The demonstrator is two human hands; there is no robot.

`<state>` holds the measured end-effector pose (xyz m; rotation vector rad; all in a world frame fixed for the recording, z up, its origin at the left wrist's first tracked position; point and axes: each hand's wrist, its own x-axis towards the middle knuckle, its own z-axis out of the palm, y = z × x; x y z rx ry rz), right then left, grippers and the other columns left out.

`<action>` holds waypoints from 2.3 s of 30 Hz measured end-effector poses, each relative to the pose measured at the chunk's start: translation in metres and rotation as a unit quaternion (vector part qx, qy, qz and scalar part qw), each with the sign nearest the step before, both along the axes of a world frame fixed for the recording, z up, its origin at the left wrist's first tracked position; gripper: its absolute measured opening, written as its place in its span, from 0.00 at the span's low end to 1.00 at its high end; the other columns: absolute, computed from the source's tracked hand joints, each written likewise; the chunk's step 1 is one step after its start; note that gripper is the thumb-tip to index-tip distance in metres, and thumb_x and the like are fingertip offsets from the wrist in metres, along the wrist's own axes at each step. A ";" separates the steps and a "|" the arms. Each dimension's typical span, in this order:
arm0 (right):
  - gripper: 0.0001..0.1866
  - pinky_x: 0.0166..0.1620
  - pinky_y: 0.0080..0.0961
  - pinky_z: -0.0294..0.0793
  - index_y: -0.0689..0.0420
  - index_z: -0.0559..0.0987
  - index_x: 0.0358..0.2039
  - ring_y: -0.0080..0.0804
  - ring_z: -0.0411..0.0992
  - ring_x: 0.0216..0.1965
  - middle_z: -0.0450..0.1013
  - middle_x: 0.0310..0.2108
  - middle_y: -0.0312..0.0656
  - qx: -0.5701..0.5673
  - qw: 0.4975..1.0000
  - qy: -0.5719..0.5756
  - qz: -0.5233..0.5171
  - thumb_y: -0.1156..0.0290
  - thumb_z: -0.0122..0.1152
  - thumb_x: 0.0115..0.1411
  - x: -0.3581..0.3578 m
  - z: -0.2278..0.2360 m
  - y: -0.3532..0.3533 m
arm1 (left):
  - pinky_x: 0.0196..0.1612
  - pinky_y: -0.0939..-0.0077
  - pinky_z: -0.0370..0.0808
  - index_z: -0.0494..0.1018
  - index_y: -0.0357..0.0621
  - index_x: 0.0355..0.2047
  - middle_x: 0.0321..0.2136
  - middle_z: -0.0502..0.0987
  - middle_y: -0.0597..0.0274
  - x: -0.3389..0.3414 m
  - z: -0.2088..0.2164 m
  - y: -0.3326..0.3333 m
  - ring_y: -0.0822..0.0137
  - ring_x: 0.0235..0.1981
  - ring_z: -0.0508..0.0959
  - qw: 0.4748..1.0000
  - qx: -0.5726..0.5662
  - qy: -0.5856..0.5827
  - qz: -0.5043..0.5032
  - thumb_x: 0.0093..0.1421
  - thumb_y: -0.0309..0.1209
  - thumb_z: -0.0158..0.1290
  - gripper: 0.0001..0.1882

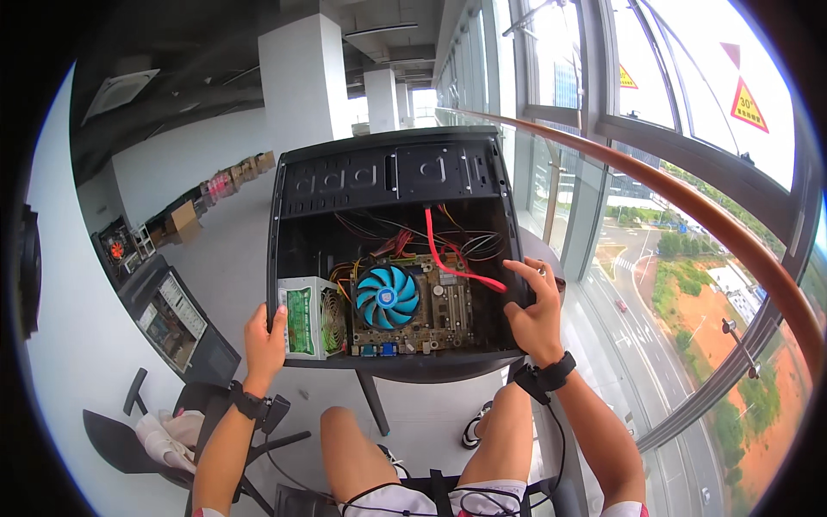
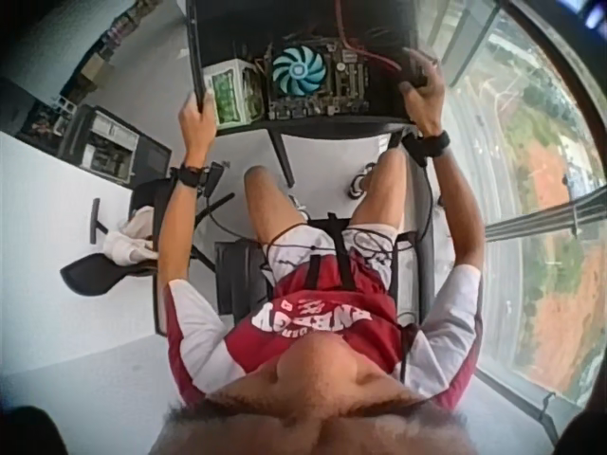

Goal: The person uses a screwdriver to remove screws from the back and side of a desktop computer tower. They then remove the side panel to expose the internal components, including the motherboard and power supply.

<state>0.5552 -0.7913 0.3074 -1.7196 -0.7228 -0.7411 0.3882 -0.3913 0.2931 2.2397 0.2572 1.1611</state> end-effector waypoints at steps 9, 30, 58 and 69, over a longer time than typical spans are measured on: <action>0.36 0.65 0.37 0.64 0.55 0.79 0.54 0.51 0.66 0.62 0.67 0.57 0.53 0.014 0.999 -0.028 0.006 0.89 0.54 0.39 0.007 -0.006 0.008 | 0.36 0.57 0.71 0.72 0.33 0.37 0.29 0.75 0.47 0.005 -0.012 0.000 0.47 0.30 0.75 0.999 0.021 -0.048 0.009 0.69 0.36 0.51 0.15; 0.36 0.55 0.32 0.67 0.61 0.68 0.62 0.43 0.70 0.46 0.71 0.44 0.46 0.075 0.996 0.038 -0.021 0.80 0.57 0.47 0.107 -0.101 0.059 | 0.39 0.50 0.73 0.65 0.34 0.42 0.34 0.76 0.37 0.087 -0.088 0.046 0.36 0.35 0.76 0.998 0.008 -0.051 0.022 0.71 0.41 0.48 0.18; 0.24 0.42 0.30 0.72 0.68 0.75 0.52 0.35 0.70 0.36 0.67 0.41 0.46 -0.097 0.966 0.239 0.009 0.68 0.48 0.57 0.112 -0.096 0.017 | 0.25 0.79 0.57 0.70 0.39 0.44 0.18 0.61 0.74 -0.023 -0.129 -0.031 0.81 0.21 0.57 0.921 -0.374 0.034 -0.102 0.67 0.25 0.53 0.07; 0.14 0.35 0.24 0.70 0.66 0.80 0.37 0.28 0.72 0.34 0.73 0.33 0.38 0.051 0.956 0.287 -0.045 0.72 0.49 0.59 0.233 -0.055 -0.052 | 0.29 0.82 0.67 0.77 0.37 0.36 0.22 0.76 0.70 -0.102 -0.229 -0.115 0.81 0.26 0.72 0.803 -0.411 0.356 -0.244 0.64 0.29 0.57 0.07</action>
